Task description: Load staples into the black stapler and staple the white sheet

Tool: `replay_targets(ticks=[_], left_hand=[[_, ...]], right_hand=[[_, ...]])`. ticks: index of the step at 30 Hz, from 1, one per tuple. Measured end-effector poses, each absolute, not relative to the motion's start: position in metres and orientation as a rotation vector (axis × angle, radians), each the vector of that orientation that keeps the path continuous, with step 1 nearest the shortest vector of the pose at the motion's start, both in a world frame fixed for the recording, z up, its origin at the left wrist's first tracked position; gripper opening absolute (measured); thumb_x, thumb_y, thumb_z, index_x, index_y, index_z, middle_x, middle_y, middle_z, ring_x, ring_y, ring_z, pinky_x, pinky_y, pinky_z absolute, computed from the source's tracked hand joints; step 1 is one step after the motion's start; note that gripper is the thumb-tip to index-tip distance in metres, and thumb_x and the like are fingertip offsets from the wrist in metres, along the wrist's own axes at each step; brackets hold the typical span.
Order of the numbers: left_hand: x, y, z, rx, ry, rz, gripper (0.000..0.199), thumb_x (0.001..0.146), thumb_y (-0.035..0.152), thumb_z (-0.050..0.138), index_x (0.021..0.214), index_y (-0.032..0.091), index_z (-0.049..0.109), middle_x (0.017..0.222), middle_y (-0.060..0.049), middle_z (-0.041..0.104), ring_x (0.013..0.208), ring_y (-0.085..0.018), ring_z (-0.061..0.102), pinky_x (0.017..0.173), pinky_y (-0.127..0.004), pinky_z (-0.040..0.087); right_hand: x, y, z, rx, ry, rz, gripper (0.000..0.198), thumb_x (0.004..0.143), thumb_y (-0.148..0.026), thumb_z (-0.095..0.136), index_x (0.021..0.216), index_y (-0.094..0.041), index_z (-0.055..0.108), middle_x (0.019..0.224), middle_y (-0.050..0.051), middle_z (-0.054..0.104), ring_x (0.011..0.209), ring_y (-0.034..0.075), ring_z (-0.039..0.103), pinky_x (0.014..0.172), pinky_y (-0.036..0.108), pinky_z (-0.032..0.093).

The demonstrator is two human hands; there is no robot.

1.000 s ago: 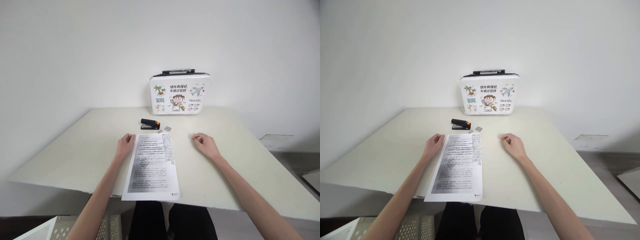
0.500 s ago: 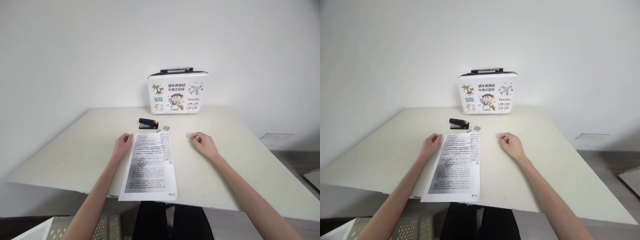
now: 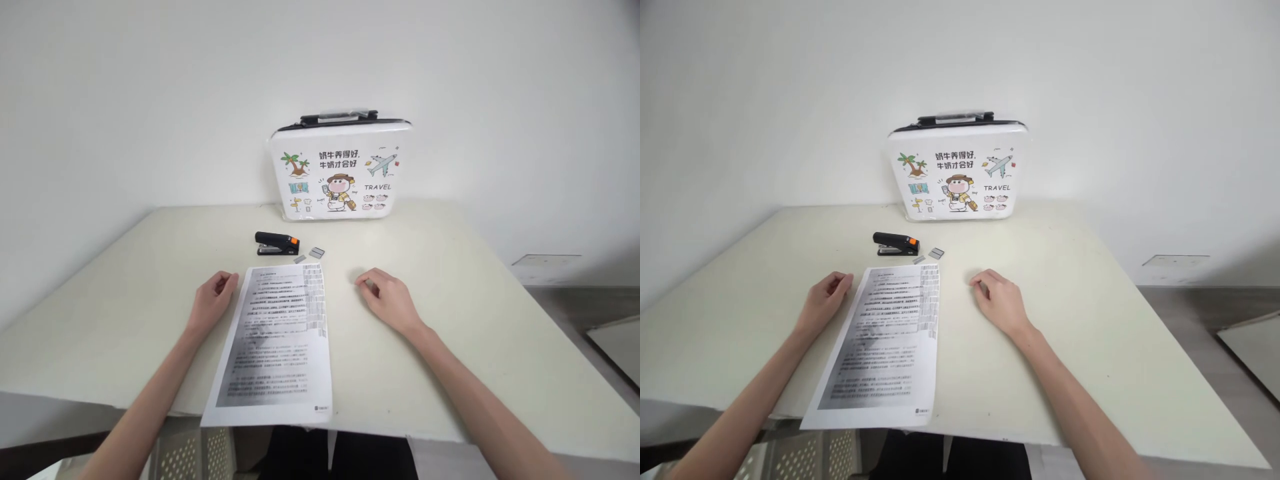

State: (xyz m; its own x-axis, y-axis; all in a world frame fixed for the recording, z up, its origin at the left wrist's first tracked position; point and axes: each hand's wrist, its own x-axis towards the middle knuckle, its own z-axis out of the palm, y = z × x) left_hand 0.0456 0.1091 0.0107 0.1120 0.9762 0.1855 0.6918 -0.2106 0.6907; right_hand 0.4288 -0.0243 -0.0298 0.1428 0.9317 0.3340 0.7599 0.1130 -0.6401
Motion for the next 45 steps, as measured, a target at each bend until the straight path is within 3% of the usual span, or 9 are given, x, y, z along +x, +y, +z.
replay_targets(ticks=[9,22,41,45], left_hand=[[0.049,0.101,0.015,1.852,1.630,0.890,0.039,0.092,0.058,0.059,0.079,0.022,0.061,0.067,0.002,0.054,0.062,-0.015,0.047,0.059,-0.026,0.039],[0.050,0.102,0.011,1.870,1.599,0.874,0.037,0.092,0.055,0.057,0.079,0.021,0.061,0.070,0.002,0.058,0.067,-0.016,0.052,0.067,-0.027,0.042],[0.051,0.101,0.005,1.986,1.598,0.810,0.037,0.099,0.055,0.052,0.086,0.022,0.065,0.074,0.001,0.066,0.066,-0.018,0.057,0.067,-0.028,0.044],[0.067,0.119,0.011,2.300,1.506,0.905,0.034,0.103,0.050,0.048,0.092,0.023,0.065,0.088,-0.005,0.069,0.079,-0.022,0.061,0.079,-0.033,0.048]], right_hand=[[0.429,-0.029,-0.024,-1.700,-1.590,0.382,0.026,0.100,-0.035,0.047,0.101,-0.026,0.072,0.101,0.005,0.077,0.064,0.018,0.060,0.069,0.034,0.047],[0.429,-0.028,-0.027,-1.743,-1.552,0.349,0.030,0.098,-0.039,0.048,0.107,-0.023,0.072,0.080,0.003,0.072,0.064,0.019,0.060,0.069,0.032,0.048],[0.426,-0.027,-0.028,-1.766,-1.613,0.368,0.033,0.103,-0.046,0.045,0.111,-0.025,0.070,0.081,0.003,0.074,0.064,0.020,0.062,0.069,0.033,0.049],[0.426,-0.024,-0.029,-1.743,-1.635,0.364,0.034,0.103,-0.047,0.045,0.107,-0.026,0.070,0.086,0.005,0.077,0.066,0.020,0.064,0.071,0.034,0.050]])
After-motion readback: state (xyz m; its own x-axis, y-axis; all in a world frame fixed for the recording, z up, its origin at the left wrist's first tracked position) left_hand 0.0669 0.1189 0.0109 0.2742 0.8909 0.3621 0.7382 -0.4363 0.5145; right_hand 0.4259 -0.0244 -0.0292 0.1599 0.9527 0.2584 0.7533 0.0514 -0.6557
